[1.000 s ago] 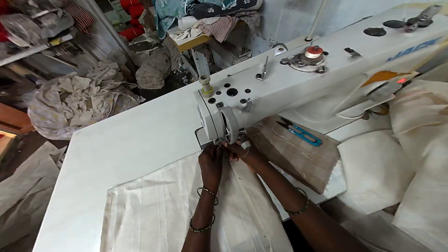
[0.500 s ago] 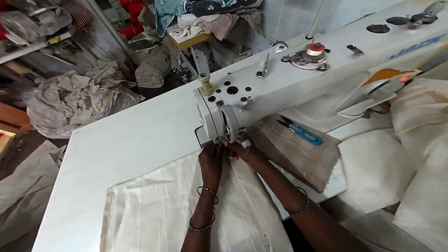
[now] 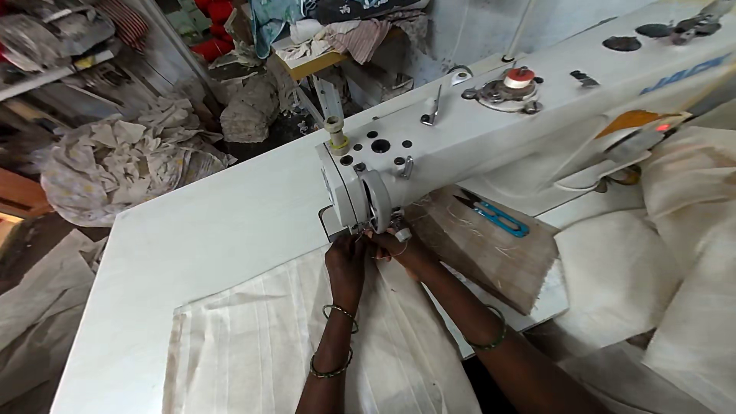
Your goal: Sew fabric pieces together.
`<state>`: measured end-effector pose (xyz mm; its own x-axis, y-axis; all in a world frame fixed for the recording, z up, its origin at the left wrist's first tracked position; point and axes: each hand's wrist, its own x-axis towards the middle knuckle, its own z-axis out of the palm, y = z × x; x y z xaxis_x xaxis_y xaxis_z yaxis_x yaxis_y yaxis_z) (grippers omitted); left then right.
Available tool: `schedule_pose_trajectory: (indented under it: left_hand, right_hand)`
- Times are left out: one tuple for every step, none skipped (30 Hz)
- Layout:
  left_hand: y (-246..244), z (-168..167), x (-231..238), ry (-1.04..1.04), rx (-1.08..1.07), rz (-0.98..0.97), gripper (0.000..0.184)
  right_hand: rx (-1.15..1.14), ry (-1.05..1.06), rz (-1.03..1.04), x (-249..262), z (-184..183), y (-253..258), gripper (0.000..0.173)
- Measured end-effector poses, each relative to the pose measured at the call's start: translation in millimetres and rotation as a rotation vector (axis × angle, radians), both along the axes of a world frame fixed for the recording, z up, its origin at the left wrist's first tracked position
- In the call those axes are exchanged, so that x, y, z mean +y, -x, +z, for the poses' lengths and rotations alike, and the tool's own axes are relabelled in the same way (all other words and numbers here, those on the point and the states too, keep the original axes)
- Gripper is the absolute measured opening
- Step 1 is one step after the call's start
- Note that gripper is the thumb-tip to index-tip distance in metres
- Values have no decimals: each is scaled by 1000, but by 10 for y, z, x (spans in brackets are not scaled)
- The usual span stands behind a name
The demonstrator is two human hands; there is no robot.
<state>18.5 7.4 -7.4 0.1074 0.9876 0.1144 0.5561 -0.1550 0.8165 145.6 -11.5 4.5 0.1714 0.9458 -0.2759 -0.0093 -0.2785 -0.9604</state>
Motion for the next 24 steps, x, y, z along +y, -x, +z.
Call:
schedule_pose_trajectory:
  left_hand:
    - [-1,0,0,-2,0,1,20]
    - [0,2,-1,-4,0,1,20]
    - [1,3,-3,-6,5,-1,20]
    - [1,3,-3,-8,11,-3,20]
    - [2,2,-1,-9,18,-6,20]
    - [3,5,0,-5,22,-12,21]
    - [2,4,3,-2,20,-16,21]
    - [1,4,3,0,21,-17,21]
    - [1,4,3,-3,21,-21,20]
    - [1,0,2,-8,20,-22,20]
    - [0,-4,3,-8,19,-19,19]
    - [-3,-7,4,-7,18,-16,19]
    - [-5,-6,2,-3,15,-14,18]
    - [-6,-4,1,0,11,-14,17]
    - [-6,-2,-1,1,9,-16,16]
    - [-6,-3,-1,-3,8,-18,16]
    - [-4,1,-1,-5,9,-22,16]
    - [-1,3,-1,-10,8,-25,16]
    - [2,6,-5,-21,9,-28,16]
    - [7,10,-11,-40,6,-30,15]
    - [9,10,-19,-64,2,-25,13]
    - [11,5,-28,-89,-10,-15,12]
    - [18,-1,-31,-102,-22,-4,11]
    - [29,-4,-33,-94,-41,7,11]
  right_hand:
    - [-3,-1,2,0,-3,-2,11]
    - [-5,0,1,1,-3,-2,12]
    - [-10,-2,2,2,-6,-2,12]
    - [-12,-3,1,1,-8,-2,12]
    - [-9,-2,2,3,-16,0,11]
    - [-7,-3,2,2,-22,2,11]
    - [-8,-6,0,1,-28,4,11]
    - [-18,-9,-4,1,-31,8,11]
    - [-36,-7,-5,4,-30,10,11]
    - [-55,-2,-4,5,-26,12,11]
    - [-70,0,-3,4,-26,13,11]
    - [-86,0,-1,3,-26,15,12]
    - [-106,-7,2,4,-31,17,12]
    - [-128,-16,5,2,-35,21,13]
    - [-154,-34,9,-3,-41,28,13]
    - [-195,-59,11,-10,-48,37,14]
    - [-259,-88,21,-20,-60,44,16]
    - [-352,-117,29,-32,-72,57,19]
    - [-445,-146,31,-46,-74,77,20]
    - [-531,-194,30,-63,-73,100,20]
    - [-598,-246,17,-81,-60,121,19]
    - [-637,-278,-2,-98,-46,127,20]
    - [-646,-306,-37,-112,-29,113,20]
    - [-617,-324,-83,-113,-8,80,18]
